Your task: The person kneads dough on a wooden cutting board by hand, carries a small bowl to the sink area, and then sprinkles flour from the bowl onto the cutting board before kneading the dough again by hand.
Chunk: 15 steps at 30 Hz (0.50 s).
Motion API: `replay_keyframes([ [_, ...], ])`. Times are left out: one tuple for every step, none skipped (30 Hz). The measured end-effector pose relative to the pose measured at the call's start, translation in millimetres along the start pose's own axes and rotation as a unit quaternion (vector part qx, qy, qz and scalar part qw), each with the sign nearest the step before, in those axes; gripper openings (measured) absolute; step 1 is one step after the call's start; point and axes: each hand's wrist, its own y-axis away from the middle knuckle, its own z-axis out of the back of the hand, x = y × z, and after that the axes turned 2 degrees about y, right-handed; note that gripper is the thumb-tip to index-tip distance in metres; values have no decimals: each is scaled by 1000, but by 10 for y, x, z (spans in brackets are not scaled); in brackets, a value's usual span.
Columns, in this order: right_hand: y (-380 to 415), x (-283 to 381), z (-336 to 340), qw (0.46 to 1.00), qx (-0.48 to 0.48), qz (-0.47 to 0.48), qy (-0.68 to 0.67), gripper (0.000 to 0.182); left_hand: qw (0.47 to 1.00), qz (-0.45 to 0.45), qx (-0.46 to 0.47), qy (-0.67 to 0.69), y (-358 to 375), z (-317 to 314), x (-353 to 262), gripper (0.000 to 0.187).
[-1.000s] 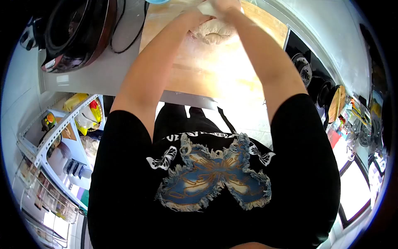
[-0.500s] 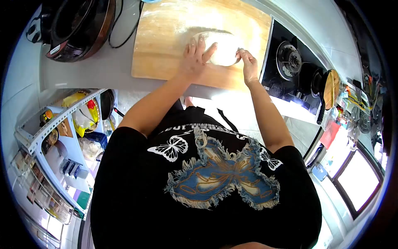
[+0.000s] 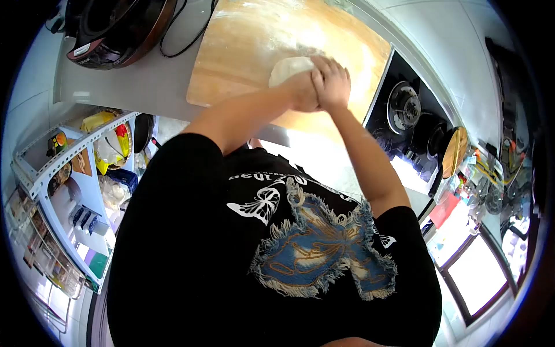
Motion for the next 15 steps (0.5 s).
replay_keyframes([
  [103, 76, -9, 999, -31, 5, -16, 47, 1000, -19, -5, -18, 99, -180, 58, 46],
  [162, 153, 7, 999, -46, 5, -3, 48, 1000, -20, -16, 1, 153, -212, 49, 50],
  [205, 195, 18, 998, -57, 6, 10, 49, 999, -19, -26, 23, 207, -236, 9, 54],
  [209, 196, 3, 998, -65, 13, -6, 52, 998, -42, 10, -37, 231, -250, 10, 54],
  [210, 189, 4, 998, -58, 14, -8, 52, 999, -35, 9, -33, 227, -273, 15, 54],
  [193, 182, 8, 998, -63, 22, -21, 54, 999, -33, 5, -4, 218, -317, 46, 53],
  [175, 170, 7, 997, -70, 28, -34, 55, 999, -32, 1, 24, 206, -361, 72, 52],
  [158, 183, -9, 997, -69, 30, -35, 55, 999, -30, 0, 23, 224, -386, 96, 52],
  [155, 159, -22, 996, -72, 35, -34, 56, 999, -25, 20, 14, 212, -416, 99, 51],
  [165, 130, -30, 996, -75, 39, -33, 57, 999, -20, 39, 6, 208, -448, 86, 50],
  [146, 99, -44, 996, -76, 39, -33, 57, 999, -20, 39, 5, 195, -459, 99, 50],
  [131, 72, -63, 994, -90, 48, -40, 57, 998, -27, 46, -20, 178, -445, 109, 51],
  [141, 56, -67, 992, -105, 57, -47, 56, 997, -36, 53, -45, 172, -426, 94, 51],
  [149, 56, -77, 991, -111, 52, -47, 56, 996, -42, 57, -48, 168, -389, 88, 51],
  [140, 42, -92, 993, -100, 49, -44, 56, 998, -24, 50, -12, 144, -373, 111, 51],
])
